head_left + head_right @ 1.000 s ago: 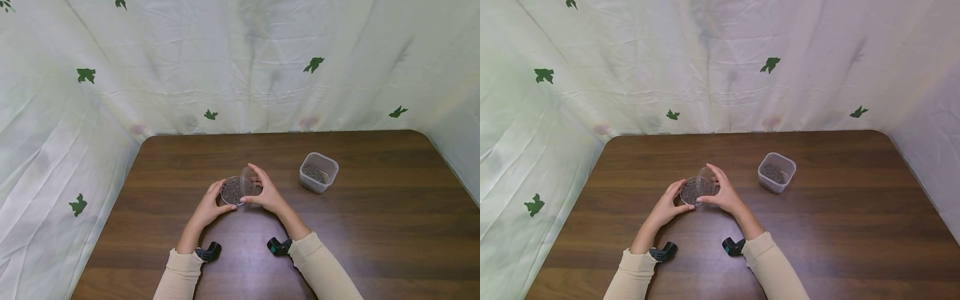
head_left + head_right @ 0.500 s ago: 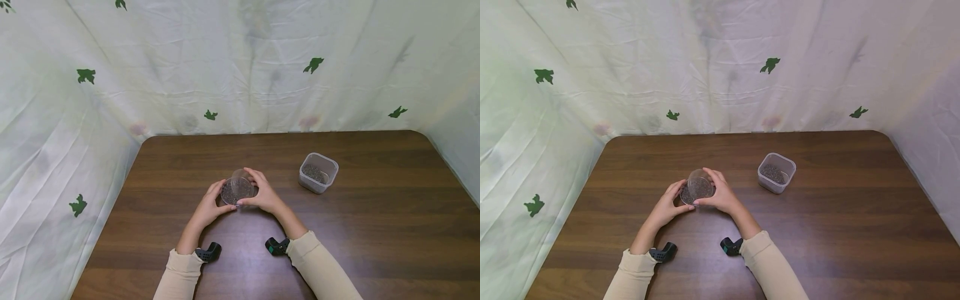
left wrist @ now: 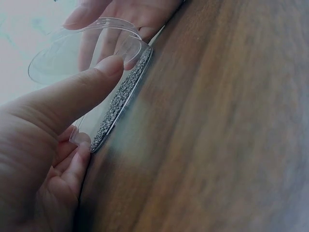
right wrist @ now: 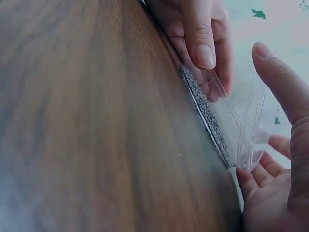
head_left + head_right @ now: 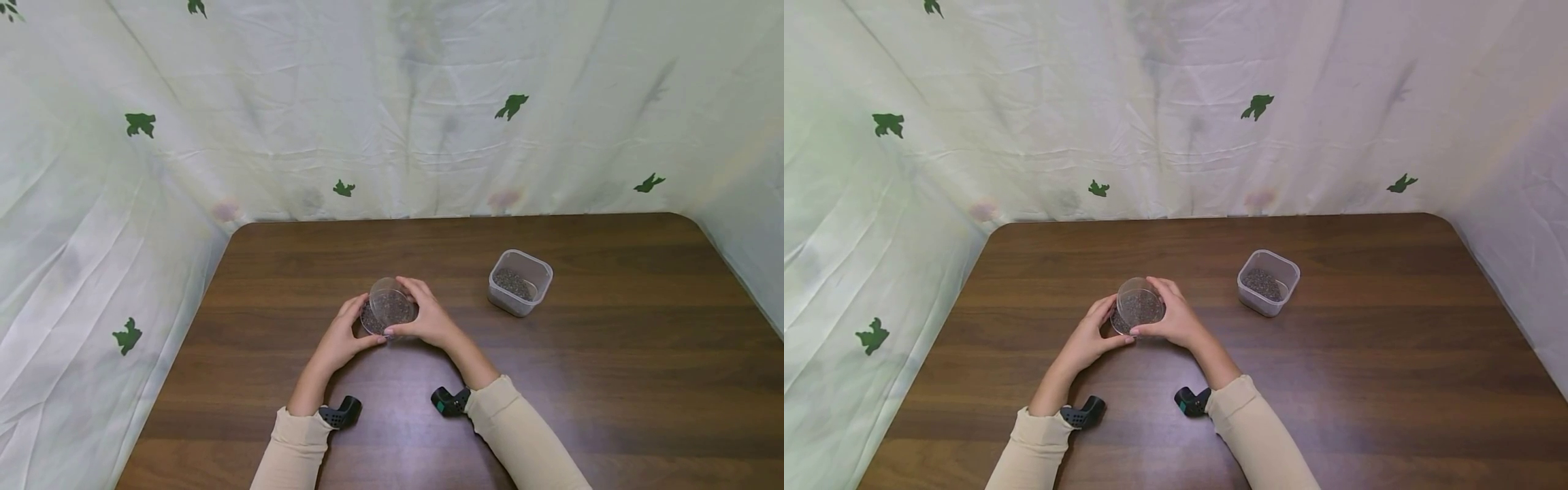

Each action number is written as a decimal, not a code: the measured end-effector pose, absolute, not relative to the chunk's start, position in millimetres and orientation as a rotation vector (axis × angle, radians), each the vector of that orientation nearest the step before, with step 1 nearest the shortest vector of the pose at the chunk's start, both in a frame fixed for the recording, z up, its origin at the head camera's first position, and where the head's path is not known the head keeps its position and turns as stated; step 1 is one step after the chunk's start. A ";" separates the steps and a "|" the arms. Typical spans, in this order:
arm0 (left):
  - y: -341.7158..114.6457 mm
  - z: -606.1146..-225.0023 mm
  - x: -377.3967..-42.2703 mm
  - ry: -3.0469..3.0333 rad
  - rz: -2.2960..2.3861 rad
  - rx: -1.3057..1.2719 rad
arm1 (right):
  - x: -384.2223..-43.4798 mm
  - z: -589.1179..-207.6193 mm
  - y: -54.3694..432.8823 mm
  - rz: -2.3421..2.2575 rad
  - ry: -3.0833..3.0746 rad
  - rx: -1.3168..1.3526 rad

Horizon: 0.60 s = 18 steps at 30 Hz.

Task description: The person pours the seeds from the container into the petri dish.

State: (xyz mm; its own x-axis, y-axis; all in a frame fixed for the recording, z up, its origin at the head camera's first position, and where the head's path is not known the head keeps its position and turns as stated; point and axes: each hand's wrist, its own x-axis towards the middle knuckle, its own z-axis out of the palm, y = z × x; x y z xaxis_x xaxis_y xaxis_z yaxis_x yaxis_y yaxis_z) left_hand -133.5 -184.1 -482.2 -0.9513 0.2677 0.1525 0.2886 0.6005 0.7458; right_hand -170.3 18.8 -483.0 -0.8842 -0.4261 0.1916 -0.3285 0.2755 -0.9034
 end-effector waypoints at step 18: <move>-185.9 -483.3 -134.8 -2.784 -1.384 -0.466 | -167.9 -482.3 13.6 -1.542 2.539 -0.743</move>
